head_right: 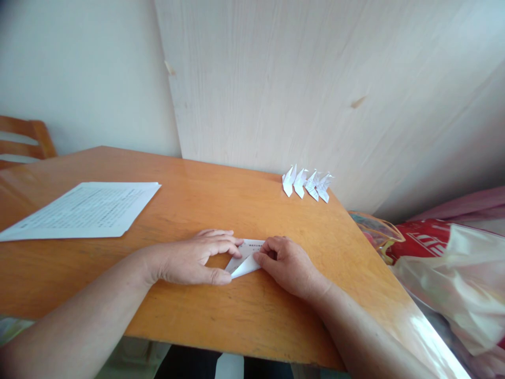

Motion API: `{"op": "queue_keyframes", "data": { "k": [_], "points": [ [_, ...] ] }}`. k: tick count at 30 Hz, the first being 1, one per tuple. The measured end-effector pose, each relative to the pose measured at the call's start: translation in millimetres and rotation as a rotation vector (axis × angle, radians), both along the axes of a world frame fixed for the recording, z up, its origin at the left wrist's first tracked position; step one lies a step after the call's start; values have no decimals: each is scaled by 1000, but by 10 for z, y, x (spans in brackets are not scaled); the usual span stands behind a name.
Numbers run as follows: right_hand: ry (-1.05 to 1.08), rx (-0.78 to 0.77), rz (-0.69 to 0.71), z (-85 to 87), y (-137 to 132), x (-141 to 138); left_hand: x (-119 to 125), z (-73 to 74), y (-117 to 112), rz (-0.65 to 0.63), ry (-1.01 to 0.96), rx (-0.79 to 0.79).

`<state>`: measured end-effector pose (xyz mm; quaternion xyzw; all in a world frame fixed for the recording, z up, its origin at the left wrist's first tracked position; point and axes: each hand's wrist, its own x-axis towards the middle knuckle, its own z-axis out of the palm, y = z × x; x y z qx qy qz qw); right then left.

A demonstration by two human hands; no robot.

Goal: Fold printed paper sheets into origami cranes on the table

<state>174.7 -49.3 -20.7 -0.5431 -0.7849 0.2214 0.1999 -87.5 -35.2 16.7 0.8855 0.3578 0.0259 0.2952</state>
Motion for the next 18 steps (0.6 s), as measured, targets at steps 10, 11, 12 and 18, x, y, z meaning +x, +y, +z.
{"op": "queue_keyframes", "data": {
  "k": [10, 11, 12, 18],
  "points": [
    [-26, 42, 20, 21, -9, -2, 15, 20, -88, 24, 36, 57],
    [-31, 50, 19, 16, -8, -2, 24, 42, -112, 29, 40, 76],
    [-33, 55, 19, 13, -8, -2, 32, 67, -139, 28, 39, 96],
    [-28, 65, 36, 19, -4, 0, 33, 140, -370, 96, -35, 164]
  ]
}}
